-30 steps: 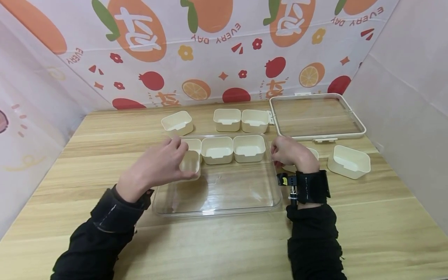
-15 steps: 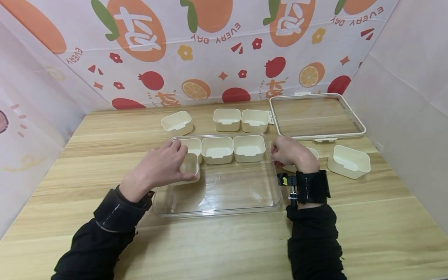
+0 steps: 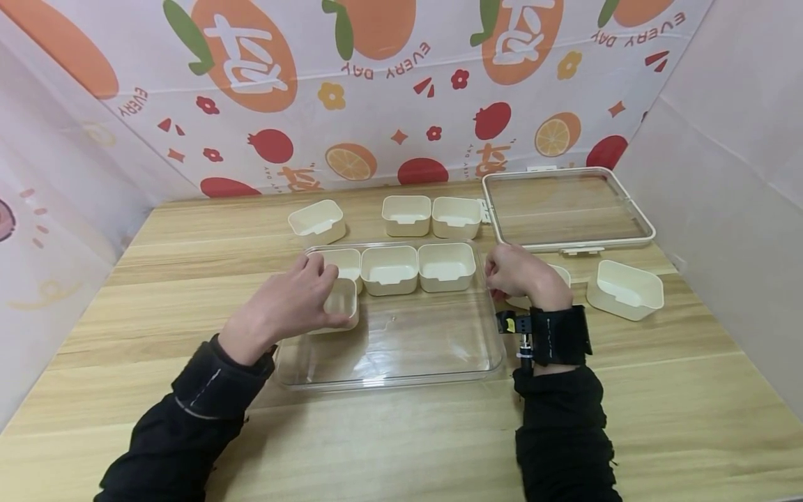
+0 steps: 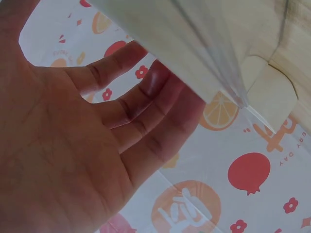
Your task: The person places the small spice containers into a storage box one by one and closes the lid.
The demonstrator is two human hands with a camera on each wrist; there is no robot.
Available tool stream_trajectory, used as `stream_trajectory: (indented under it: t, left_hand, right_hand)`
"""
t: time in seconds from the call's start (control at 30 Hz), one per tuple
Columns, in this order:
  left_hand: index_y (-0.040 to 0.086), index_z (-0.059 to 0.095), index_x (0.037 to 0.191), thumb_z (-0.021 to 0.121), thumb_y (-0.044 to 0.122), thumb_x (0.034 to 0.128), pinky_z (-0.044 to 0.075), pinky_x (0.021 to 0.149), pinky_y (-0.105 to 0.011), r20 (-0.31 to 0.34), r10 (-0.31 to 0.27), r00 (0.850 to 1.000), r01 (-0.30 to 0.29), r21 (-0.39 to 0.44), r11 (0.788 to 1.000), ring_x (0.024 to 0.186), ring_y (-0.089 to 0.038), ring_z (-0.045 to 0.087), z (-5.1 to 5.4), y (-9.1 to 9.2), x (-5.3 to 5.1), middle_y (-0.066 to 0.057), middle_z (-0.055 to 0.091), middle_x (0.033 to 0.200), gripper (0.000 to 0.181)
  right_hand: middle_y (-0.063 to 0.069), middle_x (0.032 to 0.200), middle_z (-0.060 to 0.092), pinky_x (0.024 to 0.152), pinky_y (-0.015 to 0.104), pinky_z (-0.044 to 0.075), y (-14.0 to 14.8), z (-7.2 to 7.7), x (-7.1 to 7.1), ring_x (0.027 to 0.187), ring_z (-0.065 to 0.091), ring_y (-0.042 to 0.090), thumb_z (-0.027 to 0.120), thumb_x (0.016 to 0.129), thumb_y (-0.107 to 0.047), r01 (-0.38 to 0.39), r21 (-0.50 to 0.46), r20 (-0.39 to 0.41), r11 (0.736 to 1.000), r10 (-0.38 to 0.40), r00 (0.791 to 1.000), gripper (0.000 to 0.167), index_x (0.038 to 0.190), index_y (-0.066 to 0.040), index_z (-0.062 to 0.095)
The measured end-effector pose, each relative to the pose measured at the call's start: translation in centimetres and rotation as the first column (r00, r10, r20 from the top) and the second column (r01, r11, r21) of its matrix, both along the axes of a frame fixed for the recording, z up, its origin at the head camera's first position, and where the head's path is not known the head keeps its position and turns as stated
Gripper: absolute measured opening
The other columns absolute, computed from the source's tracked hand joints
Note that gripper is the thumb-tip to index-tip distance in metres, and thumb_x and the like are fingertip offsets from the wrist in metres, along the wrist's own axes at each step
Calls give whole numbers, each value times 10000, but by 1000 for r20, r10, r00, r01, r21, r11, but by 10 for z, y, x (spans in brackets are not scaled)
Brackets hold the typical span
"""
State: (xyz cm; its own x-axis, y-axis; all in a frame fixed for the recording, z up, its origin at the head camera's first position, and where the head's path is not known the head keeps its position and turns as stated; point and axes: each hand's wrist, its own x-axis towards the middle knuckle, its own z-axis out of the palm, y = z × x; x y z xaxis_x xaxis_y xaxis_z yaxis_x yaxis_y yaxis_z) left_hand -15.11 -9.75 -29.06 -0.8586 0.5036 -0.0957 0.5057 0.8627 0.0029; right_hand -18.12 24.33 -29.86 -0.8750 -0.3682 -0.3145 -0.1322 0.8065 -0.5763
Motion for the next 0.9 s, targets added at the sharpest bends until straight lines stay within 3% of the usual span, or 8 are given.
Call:
stream_trajectory:
  t: [0.17, 0.43, 0.57, 0.9]
  left_hand:
    - [-54, 570, 1055, 808, 553, 798, 575, 682, -494, 12, 16, 1000, -16, -44, 999, 993, -366, 530, 4, 4, 0, -240, 538, 1094, 701]
    - [-79, 582, 1168, 757, 509, 847, 551, 792, -519, 134, 83, 987, -63, -144, 988, 1037, -413, 574, 9, 14, -1, -255, 577, 1105, 692]
    - [-78, 571, 1178, 774, 490, 838, 548, 797, -514, 151, 93, 984, -72, -137, 988, 996, -412, 594, 9, 16, -2, -257, 573, 1091, 693]
    - [-64, 582, 1125, 818, 451, 806, 563, 779, -518, 153, 102, 983, -82, -131, 988, 1090, -432, 535, 9, 19, -3, -247, 550, 1122, 650]
  right_hand:
    - [105, 780, 645, 634, 354, 518, 1, 1, 1, 695, 654, 214, 591, 967, 15, -1, 0, -1, 1000, 1, 1000, 85, 893, 40, 622]
    - [105, 765, 648, 622, 343, 523, 0, 1, 1, 693, 653, 219, 579, 956, 34, 5, -7, 5, 1000, -5, 1000, 90, 876, 40, 620]
    - [105, 765, 648, 617, 336, 514, 0, 0, 1, 695, 653, 224, 578, 955, 36, 3, -4, 1, 1000, -3, 1000, 90, 875, 37, 619]
    - [104, 766, 650, 618, 335, 511, -1, 0, 1, 699, 656, 229, 588, 956, 28, 1, 5, -3, 1000, -1, 1000, 85, 880, 37, 624]
